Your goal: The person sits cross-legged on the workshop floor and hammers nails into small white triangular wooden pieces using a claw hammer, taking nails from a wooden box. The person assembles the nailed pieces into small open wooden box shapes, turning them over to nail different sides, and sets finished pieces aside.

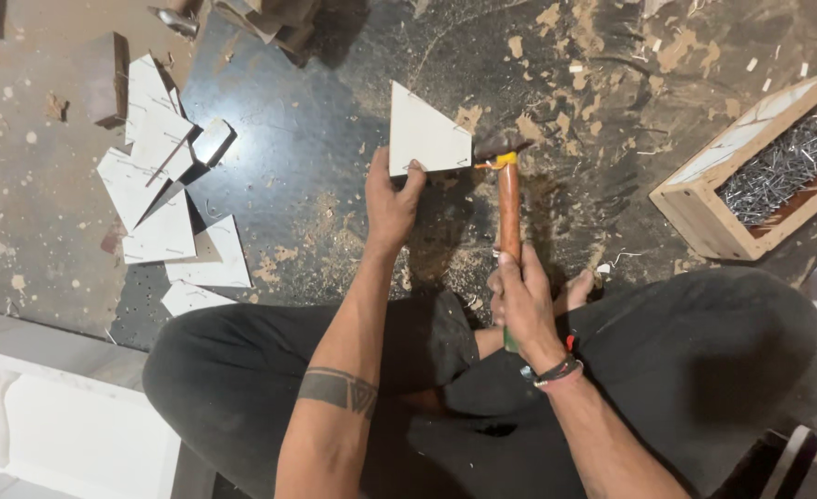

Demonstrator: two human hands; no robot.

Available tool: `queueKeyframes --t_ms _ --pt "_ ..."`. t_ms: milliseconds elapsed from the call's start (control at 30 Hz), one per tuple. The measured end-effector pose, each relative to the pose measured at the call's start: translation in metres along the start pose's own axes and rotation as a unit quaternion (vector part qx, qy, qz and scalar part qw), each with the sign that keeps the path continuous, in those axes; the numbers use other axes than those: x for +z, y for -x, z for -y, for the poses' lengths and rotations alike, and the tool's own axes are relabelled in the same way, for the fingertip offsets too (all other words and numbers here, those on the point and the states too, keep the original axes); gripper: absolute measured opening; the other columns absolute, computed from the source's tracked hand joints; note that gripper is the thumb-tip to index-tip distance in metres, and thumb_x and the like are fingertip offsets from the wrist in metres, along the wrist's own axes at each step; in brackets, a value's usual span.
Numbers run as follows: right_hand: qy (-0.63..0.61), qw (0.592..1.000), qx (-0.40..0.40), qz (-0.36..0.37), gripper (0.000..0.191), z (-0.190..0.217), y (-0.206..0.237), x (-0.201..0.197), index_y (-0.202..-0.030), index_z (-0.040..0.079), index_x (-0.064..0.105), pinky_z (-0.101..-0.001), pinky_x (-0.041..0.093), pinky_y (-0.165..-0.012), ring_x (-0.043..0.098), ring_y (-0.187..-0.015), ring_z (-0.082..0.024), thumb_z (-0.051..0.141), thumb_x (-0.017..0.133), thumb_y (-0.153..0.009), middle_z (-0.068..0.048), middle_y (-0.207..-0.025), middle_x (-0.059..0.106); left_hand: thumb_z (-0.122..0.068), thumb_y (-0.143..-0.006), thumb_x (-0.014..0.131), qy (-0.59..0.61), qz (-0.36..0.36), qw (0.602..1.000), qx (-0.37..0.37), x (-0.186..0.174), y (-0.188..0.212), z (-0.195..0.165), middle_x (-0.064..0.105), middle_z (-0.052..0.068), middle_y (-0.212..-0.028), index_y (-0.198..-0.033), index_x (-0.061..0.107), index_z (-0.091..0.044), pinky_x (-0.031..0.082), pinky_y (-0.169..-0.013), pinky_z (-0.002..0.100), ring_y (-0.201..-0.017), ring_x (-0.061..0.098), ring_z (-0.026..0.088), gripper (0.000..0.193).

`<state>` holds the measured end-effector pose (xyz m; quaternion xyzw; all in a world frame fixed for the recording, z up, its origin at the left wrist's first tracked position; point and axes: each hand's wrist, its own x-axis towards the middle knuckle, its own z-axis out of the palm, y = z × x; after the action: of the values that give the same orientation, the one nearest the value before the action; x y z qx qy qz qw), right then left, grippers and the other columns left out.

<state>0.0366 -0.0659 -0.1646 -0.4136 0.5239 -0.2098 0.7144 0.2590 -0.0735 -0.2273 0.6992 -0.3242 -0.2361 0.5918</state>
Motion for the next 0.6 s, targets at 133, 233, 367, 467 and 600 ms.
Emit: queueKeyframes --t_ms 133,233,367,467,600 --pt "0.024 0.983 -0.176 -0.051 0.028 0.021 0.023 -0.006 -0.126 0.005 0.048 -0.0230 0.038 -0.039 0.046 -0.049 -0.006 0.025 0.050 -0.107 -0.001 -0.076 0.054 -0.021 -0.099 0.066 -0.017 0.003 1.000 0.023 -0.001 -0.002 0.004 0.066 0.012 -0.107 -0.118 0.062 0.002 0.051 -0.091 0.037 -0.100 0.064 0.022 0.030" --pt "-0.098 0.931 -0.336 -0.102 0.032 0.019 0.045 0.002 -0.140 0.009 0.045 -0.0195 0.039 -0.049 0.048 -0.059 -0.004 0.023 0.052 -0.112 -0.003 -0.087 0.056 -0.021 -0.100 0.065 -0.008 0.003 0.999 0.031 0.000 0.000 0.009 0.067 0.012 -0.110 -0.121 0.061 0.001 0.051 -0.093 0.038 -0.104 0.064 0.022 0.031" --pt "0.410 0.703 -0.489 -0.313 0.011 -0.006 0.025 0.034 -0.127 0.015 0.045 -0.0346 0.053 -0.079 0.064 -0.089 -0.021 0.025 0.044 -0.122 -0.011 -0.100 0.062 -0.022 -0.098 0.065 -0.023 0.006 1.000 -0.001 0.000 -0.001 0.011 0.067 0.012 -0.107 -0.118 0.061 0.000 0.052 -0.091 0.038 -0.101 0.065 0.021 0.030" --pt "0.243 0.939 -0.231 -0.076 0.027 -0.014 0.006 0.034 -0.129 0.004 0.049 -0.0280 0.040 -0.056 0.053 -0.068 -0.008 0.024 0.054 -0.112 -0.006 -0.088 0.056 -0.023 -0.099 0.065 0.009 0.008 1.000 0.013 -0.002 0.000 0.009 0.068 0.013 -0.109 -0.121 0.060 0.001 0.053 -0.092 0.038 -0.102 0.066 0.023 0.034" --pt "-0.027 0.982 -0.184 -0.032 0.026 -0.008 0.017 0.013 -0.129 0.011 0.046 -0.0259 0.037 -0.042 0.046 -0.053 -0.009 0.028 0.048 -0.110 -0.003 -0.083 0.050 -0.024 -0.099 0.067 -0.041 0.007 0.997 0.067 -0.004 -0.001 0.009 0.067 0.017 -0.110 -0.121 0.061 0.002 0.051 -0.092 0.039 -0.103 0.066 0.028 0.035"
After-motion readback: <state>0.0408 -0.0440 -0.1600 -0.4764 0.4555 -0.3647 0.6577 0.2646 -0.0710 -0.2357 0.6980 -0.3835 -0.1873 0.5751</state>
